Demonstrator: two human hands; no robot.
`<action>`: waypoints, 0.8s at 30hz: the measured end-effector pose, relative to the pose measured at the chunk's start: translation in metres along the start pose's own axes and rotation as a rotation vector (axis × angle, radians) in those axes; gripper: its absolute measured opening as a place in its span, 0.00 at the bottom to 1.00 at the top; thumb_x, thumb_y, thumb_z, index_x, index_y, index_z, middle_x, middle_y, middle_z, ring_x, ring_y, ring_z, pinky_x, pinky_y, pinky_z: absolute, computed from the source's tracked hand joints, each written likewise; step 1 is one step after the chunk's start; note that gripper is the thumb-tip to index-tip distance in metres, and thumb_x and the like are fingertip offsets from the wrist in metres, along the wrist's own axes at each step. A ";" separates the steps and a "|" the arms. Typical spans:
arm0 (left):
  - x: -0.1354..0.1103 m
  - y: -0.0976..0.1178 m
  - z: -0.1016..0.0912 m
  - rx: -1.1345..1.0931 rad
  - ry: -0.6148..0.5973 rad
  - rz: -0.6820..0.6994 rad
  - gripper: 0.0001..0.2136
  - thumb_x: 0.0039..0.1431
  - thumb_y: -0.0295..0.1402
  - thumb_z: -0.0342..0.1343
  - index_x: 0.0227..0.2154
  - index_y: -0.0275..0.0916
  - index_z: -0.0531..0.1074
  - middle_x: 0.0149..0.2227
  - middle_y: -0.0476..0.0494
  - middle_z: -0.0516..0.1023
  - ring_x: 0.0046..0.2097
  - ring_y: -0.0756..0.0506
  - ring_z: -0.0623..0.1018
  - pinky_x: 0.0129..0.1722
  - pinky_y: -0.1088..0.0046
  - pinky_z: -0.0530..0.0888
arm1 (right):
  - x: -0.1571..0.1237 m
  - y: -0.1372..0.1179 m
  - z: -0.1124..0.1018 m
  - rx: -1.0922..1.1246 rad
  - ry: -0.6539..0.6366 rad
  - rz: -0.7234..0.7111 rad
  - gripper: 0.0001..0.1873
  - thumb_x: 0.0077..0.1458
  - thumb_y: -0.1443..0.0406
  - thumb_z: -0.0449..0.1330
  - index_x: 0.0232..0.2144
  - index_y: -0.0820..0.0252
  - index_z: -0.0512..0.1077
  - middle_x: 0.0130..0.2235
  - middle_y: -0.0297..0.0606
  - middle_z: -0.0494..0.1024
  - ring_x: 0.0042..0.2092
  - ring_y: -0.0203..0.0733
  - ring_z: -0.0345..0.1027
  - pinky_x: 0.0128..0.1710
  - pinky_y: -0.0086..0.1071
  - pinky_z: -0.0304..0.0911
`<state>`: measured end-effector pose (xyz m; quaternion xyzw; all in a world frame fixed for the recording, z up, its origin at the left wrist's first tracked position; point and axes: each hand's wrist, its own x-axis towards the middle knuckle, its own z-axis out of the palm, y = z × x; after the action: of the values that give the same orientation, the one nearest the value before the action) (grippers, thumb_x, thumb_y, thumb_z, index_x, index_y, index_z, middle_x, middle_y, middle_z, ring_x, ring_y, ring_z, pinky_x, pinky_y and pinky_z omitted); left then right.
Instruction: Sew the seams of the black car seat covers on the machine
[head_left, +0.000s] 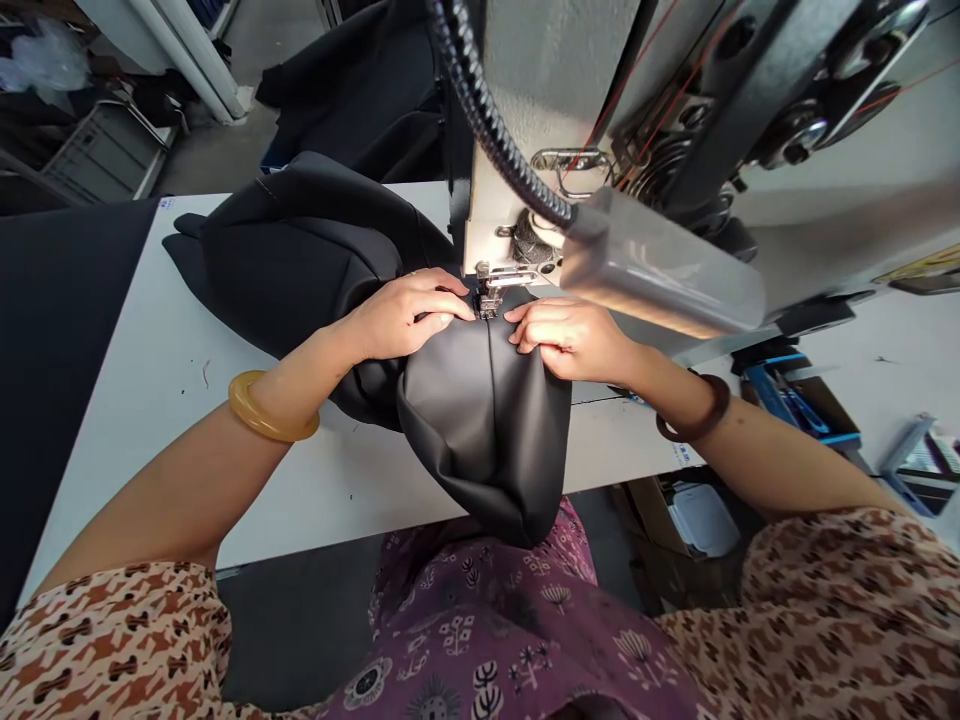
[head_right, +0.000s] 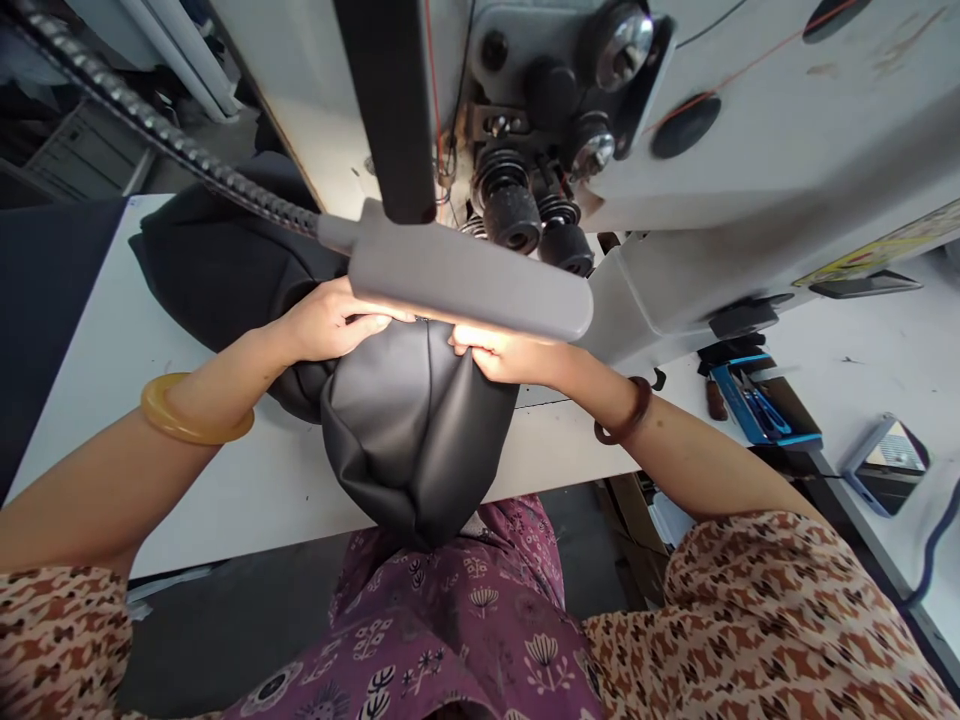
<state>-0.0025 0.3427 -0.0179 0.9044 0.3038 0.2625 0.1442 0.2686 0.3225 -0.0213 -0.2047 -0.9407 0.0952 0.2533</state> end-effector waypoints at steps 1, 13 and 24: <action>0.001 -0.001 0.000 -0.009 0.002 0.001 0.13 0.59 0.30 0.50 0.39 0.43 0.80 0.47 0.45 0.78 0.50 0.46 0.76 0.54 0.68 0.71 | 0.000 0.000 0.000 0.002 0.004 0.000 0.14 0.47 0.76 0.48 0.28 0.59 0.72 0.33 0.35 0.79 0.40 0.39 0.73 0.41 0.32 0.68; 0.007 -0.008 0.003 0.199 0.089 -0.170 0.15 0.58 0.28 0.45 0.37 0.38 0.78 0.42 0.42 0.80 0.47 0.41 0.78 0.55 0.58 0.69 | -0.001 0.001 0.007 0.052 0.132 0.046 0.17 0.45 0.77 0.47 0.30 0.60 0.72 0.36 0.38 0.79 0.46 0.42 0.73 0.45 0.36 0.69; -0.045 -0.034 0.034 0.253 -0.289 -0.650 0.28 0.63 0.34 0.39 0.66 0.37 0.49 0.65 0.32 0.57 0.64 0.33 0.62 0.59 0.48 0.63 | -0.020 -0.065 0.005 -0.053 -0.035 -0.047 0.22 0.41 0.77 0.46 0.37 0.56 0.70 0.39 0.33 0.80 0.48 0.41 0.71 0.59 0.48 0.49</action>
<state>-0.0300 0.3371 -0.0780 0.7991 0.5816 0.0332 0.1486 0.2605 0.2552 -0.0161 -0.1875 -0.9516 0.0680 0.2337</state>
